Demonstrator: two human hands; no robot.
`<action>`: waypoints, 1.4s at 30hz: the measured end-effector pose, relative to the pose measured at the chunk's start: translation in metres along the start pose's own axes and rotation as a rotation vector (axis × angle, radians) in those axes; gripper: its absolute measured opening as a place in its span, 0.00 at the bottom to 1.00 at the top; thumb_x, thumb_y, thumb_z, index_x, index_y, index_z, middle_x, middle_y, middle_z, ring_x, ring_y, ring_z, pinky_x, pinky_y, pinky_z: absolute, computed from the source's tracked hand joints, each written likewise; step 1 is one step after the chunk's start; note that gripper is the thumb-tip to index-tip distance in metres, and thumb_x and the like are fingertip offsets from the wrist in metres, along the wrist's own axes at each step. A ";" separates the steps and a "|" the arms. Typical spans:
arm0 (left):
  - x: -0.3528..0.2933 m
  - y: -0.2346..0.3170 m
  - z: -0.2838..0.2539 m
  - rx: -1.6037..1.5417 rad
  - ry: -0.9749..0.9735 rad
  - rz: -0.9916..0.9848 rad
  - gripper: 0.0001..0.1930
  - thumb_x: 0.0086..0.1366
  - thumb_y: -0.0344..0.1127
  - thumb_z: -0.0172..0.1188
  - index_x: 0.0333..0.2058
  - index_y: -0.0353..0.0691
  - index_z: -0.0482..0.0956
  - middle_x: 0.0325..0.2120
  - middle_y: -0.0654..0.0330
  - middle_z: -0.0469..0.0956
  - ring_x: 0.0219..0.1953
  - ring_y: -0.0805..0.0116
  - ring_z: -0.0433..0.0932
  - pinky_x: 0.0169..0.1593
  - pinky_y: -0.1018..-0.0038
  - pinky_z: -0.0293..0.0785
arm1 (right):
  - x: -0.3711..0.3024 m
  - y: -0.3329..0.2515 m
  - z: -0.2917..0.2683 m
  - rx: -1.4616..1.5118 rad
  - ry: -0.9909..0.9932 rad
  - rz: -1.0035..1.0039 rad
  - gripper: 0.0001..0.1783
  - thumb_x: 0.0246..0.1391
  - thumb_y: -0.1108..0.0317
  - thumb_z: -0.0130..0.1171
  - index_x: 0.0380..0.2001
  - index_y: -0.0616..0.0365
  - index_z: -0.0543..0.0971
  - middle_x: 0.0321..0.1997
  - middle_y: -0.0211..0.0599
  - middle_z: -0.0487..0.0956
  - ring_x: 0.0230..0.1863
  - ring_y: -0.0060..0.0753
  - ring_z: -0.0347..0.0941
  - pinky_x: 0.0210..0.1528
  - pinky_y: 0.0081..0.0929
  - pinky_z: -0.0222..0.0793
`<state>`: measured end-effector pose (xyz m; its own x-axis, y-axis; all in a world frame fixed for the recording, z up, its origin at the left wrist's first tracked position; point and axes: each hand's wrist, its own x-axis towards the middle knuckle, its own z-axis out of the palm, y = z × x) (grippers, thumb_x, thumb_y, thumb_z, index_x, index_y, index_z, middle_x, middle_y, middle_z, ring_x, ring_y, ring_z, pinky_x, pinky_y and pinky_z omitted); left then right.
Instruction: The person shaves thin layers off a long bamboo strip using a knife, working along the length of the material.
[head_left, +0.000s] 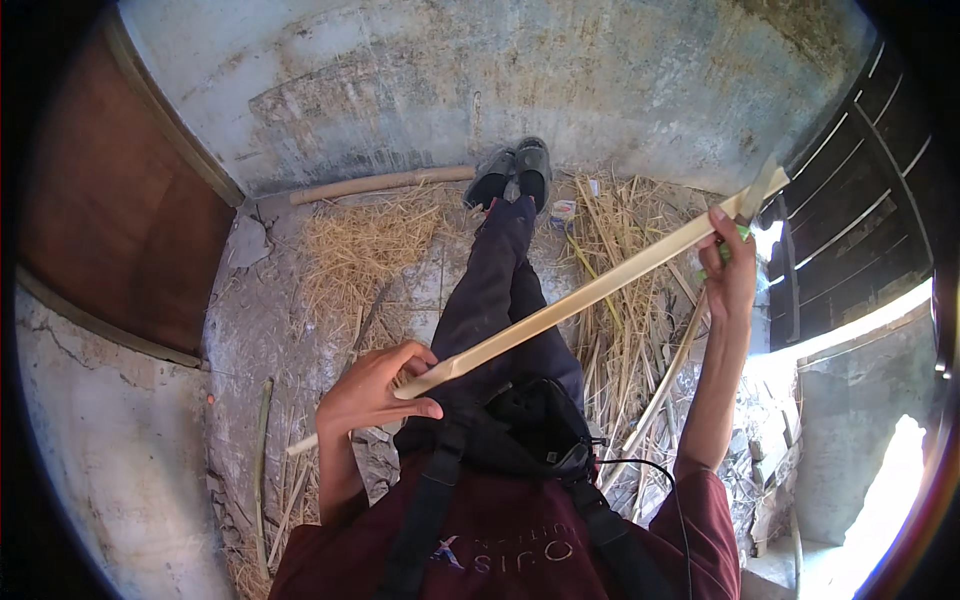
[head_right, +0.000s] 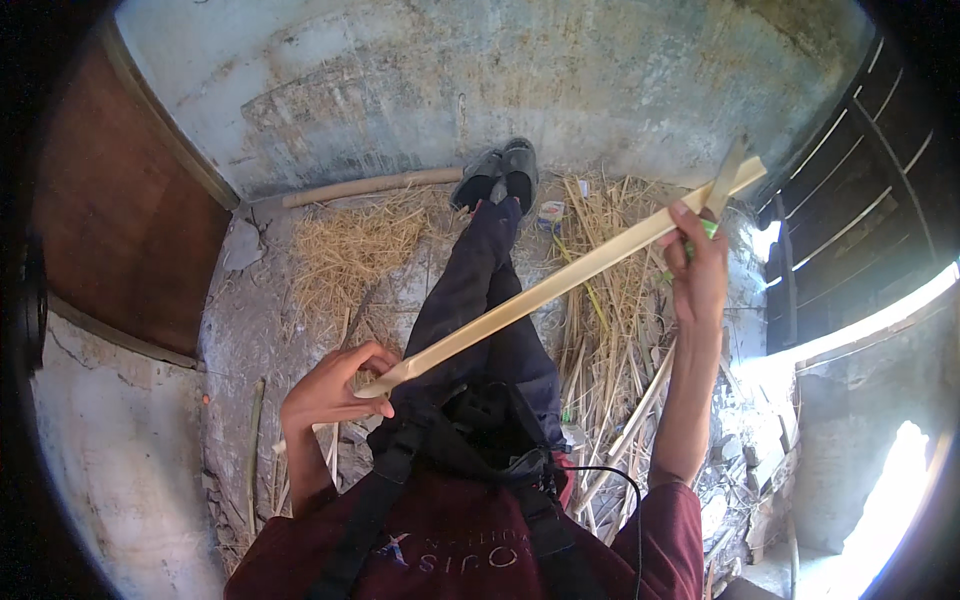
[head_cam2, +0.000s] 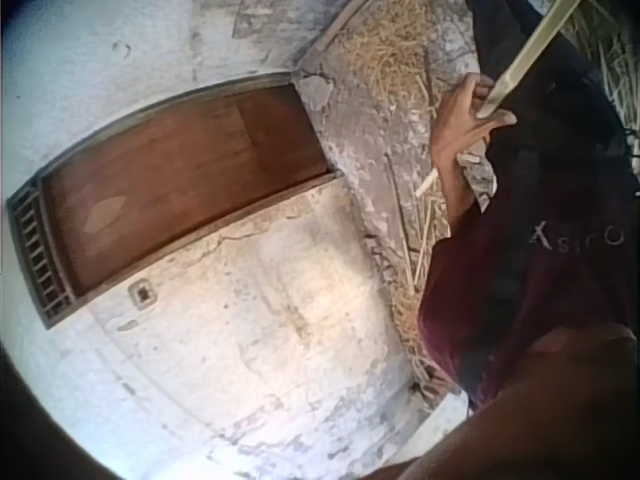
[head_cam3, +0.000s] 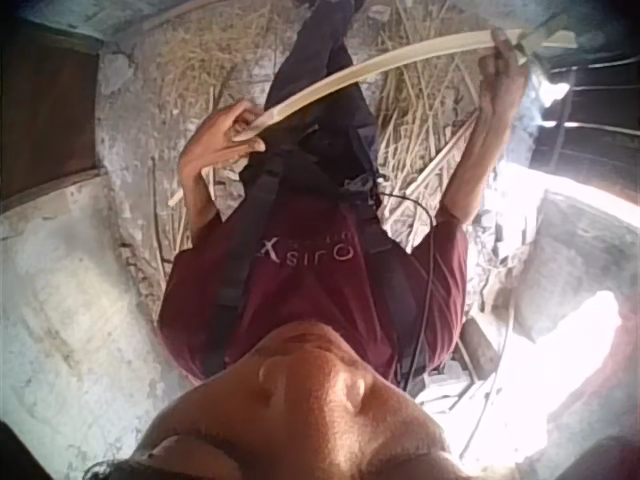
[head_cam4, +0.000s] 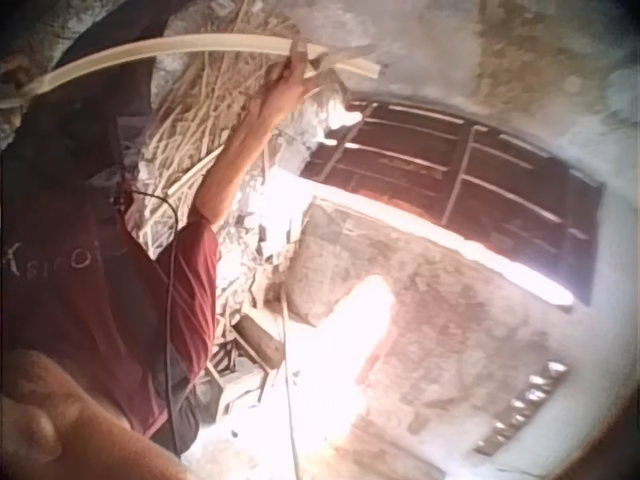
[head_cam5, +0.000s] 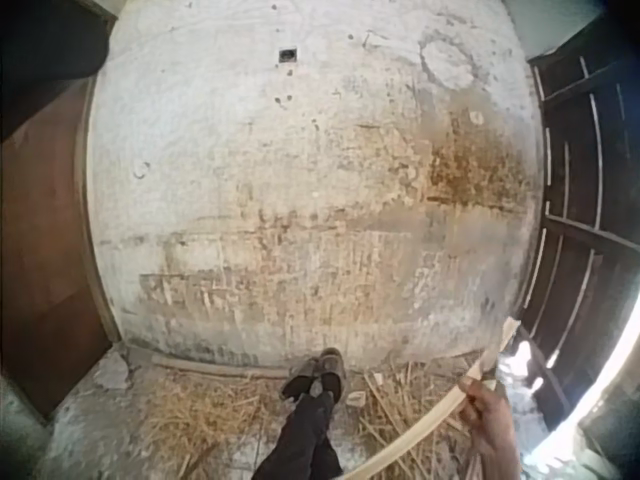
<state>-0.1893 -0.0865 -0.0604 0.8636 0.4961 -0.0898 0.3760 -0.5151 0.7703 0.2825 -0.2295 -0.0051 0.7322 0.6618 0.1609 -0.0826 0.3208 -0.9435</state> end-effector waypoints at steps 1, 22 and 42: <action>-0.001 -0.002 0.000 0.022 0.014 -0.003 0.37 0.52 0.56 0.83 0.51 0.36 0.78 0.40 0.53 0.84 0.46 0.58 0.86 0.51 0.63 0.80 | 0.000 -0.005 0.003 0.038 0.051 -0.013 0.10 0.64 0.64 0.69 0.38 0.55 0.78 0.24 0.27 0.77 0.15 0.11 0.55 0.18 0.16 0.44; 0.016 0.033 0.006 0.034 0.390 0.051 0.15 0.70 0.41 0.72 0.32 0.38 0.78 0.15 0.57 0.73 0.15 0.64 0.75 0.24 0.67 0.66 | -0.018 0.008 -0.005 -0.259 0.349 -0.405 0.22 0.71 0.51 0.59 0.56 0.53 0.69 0.34 0.29 0.76 0.26 0.14 0.60 0.27 0.17 0.50; 0.036 0.072 0.024 -0.127 0.437 0.097 0.14 0.74 0.40 0.67 0.37 0.36 0.75 0.17 0.59 0.72 0.16 0.70 0.70 0.23 0.68 0.62 | -0.085 0.010 0.091 -0.696 -0.526 -0.683 0.20 0.55 0.69 0.78 0.46 0.58 0.79 0.41 0.42 0.86 0.38 0.41 0.86 0.40 0.32 0.79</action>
<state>-0.1231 -0.1228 -0.0237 0.6603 0.7116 0.2400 0.2324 -0.4975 0.8358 0.1581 -0.2208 -0.0023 0.0866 0.7489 0.6570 0.7481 0.3866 -0.5393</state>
